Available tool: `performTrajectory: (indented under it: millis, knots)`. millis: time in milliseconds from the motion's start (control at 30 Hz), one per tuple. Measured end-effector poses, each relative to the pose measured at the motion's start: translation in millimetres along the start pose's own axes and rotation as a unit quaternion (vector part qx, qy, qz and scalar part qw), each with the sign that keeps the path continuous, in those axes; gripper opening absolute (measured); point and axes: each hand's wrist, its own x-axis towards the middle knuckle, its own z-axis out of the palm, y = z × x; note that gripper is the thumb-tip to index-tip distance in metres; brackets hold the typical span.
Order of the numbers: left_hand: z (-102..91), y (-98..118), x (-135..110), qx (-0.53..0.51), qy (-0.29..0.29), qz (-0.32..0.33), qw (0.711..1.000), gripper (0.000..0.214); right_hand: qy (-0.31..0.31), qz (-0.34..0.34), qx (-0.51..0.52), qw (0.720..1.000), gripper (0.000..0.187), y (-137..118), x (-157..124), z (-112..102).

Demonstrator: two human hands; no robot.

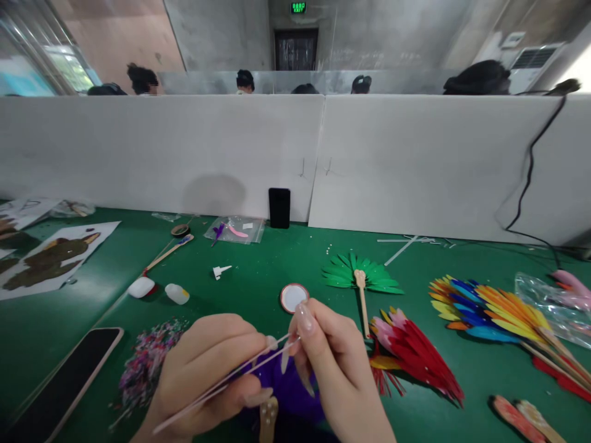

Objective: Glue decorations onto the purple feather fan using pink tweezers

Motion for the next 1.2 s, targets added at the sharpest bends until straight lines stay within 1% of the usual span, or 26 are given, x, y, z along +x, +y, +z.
performTrajectory:
  millis: [133, 233, 333, 433, 500, 633, 733, 833, 933, 1033, 1100, 1200]
  knots:
    - [0.2, 2, -4, -0.001, 0.011, -0.012, 1.000, 0.017, -0.002, 0.015, -0.002, 1.000, 0.035, 1, 1, 2]
    - [-0.5, 4, -2, -0.023, 0.004, -0.054, 0.998, 0.019, -0.015, 0.026, -0.001, 1.000, 0.036, 0, 2, 3]
    - [-2.5, 5, 3, -0.082, -0.008, -0.110, 0.991, 0.024, -0.018, 0.031, -0.011, 0.999, 0.036, -3, 3, 2]
    - [-4.2, 4, 5, -0.119, -0.010, -0.134, 0.984, 0.026, -0.026, 0.049, -0.012, 0.998, 0.034, -5, 2, 1]
    - [-5.1, 4, 4, -0.097, -0.013, -0.126, 0.987, 0.025, -0.039, 0.059, 0.006, 0.997, 0.034, -6, 3, 0]
    - [-6.6, 8, 0, -0.007, -0.011, -0.073, 0.997, 0.020, -0.063, 0.075, 0.059, 0.993, 0.032, -5, 6, -4]
    - [-7.1, 11, -2, 0.036, 0.004, -0.040, 0.999, 0.018, -0.082, 0.082, 0.077, 0.990, 0.031, -4, 9, -8]
    - [-6.6, 10, -3, 0.064, 0.005, -0.010, 0.998, 0.017, -0.071, 0.090, 0.081, 0.990, 0.030, -4, 11, -10]
    - [-5.4, 8, -2, 0.072, -0.003, 0.006, 0.997, 0.016, -0.062, 0.087, 0.071, 0.992, 0.028, -3, 12, -11]
    - [-4.8, 8, -1, 0.064, 0.006, 0.000, 0.998, 0.017, -0.050, 0.074, 0.068, 0.994, 0.028, -3, 14, -13]
    - [-5.0, 10, 0, 0.059, 0.014, -0.011, 0.998, 0.019, -0.044, 0.075, 0.076, 0.993, 0.030, -2, 15, -15]
    - [-5.8, 11, 1, 0.049, 0.024, -0.008, 0.998, 0.021, -0.048, 0.081, 0.090, 0.992, 0.029, -2, 16, -16]
